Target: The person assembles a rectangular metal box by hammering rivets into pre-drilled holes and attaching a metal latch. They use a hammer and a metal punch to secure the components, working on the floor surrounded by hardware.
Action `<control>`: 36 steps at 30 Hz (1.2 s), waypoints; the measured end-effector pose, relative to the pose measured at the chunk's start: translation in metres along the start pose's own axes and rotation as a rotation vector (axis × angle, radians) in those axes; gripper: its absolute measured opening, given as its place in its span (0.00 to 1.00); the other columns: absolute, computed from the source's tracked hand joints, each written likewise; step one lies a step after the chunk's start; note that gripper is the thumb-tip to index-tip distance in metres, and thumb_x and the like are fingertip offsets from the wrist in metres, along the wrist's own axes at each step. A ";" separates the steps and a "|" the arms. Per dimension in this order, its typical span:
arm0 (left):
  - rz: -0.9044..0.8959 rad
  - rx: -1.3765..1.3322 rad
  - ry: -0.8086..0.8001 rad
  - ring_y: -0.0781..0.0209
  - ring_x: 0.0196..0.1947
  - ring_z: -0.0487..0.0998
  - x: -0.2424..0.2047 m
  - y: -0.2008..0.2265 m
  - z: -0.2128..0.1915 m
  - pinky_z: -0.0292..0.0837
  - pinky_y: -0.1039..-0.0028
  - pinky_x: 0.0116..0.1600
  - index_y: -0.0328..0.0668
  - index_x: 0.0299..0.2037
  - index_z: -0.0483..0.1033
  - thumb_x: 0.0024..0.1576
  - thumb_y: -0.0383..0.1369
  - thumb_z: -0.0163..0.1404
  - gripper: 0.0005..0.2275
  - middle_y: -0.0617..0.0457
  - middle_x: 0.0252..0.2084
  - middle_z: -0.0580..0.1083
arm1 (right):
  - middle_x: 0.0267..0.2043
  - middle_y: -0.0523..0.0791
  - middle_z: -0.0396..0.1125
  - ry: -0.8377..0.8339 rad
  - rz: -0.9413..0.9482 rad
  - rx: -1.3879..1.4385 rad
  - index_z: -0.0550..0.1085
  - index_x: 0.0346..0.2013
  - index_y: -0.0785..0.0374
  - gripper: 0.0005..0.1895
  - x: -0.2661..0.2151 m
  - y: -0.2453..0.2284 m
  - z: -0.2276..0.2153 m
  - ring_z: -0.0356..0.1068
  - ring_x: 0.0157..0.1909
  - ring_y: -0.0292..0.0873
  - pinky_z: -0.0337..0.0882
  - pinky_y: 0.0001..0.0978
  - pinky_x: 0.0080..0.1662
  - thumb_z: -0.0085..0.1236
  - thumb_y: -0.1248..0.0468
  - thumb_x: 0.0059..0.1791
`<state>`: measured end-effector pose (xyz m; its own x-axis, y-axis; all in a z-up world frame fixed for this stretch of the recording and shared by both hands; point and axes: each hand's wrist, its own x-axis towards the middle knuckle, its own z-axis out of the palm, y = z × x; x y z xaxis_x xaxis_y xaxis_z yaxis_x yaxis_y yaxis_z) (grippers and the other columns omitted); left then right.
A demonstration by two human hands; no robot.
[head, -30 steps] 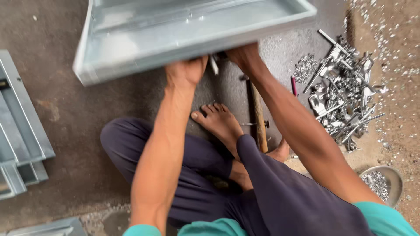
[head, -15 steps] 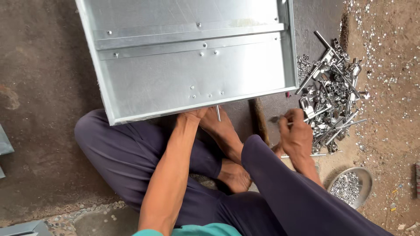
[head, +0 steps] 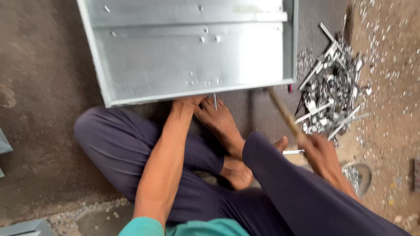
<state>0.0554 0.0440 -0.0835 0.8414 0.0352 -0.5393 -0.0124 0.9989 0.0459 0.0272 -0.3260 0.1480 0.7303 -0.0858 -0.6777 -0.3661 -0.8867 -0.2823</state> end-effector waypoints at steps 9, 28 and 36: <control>0.027 -0.014 0.028 0.53 0.56 0.71 0.004 -0.006 0.004 0.70 0.59 0.63 0.42 0.54 0.72 0.67 0.42 0.44 0.14 0.52 0.55 0.73 | 0.23 0.40 0.62 -0.024 -0.310 0.254 0.74 0.43 0.66 0.23 0.015 -0.104 0.046 0.58 0.22 0.34 0.60 0.31 0.23 0.43 0.49 0.56; 0.004 0.003 0.062 0.56 0.53 0.72 0.009 0.005 0.008 0.70 0.62 0.61 0.44 0.52 0.73 0.67 0.42 0.46 0.13 0.54 0.52 0.74 | 0.20 0.44 0.58 0.136 -0.470 0.142 0.67 0.27 0.61 0.27 0.061 -0.124 0.073 0.58 0.22 0.41 0.61 0.40 0.25 0.37 0.46 0.61; -0.012 -0.011 0.050 0.57 0.52 0.72 -0.001 0.003 0.019 0.71 0.62 0.61 0.45 0.52 0.74 0.66 0.43 0.47 0.13 0.55 0.51 0.74 | 0.21 0.43 0.59 0.142 -0.512 0.143 0.68 0.28 0.60 0.26 0.063 -0.128 0.074 0.59 0.23 0.41 0.62 0.40 0.26 0.38 0.46 0.61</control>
<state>0.0645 0.0462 -0.0665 0.8132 0.0250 -0.5814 -0.0090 0.9995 0.0304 0.0773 -0.1843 0.0910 0.9028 0.2708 -0.3342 -0.0112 -0.7619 -0.6476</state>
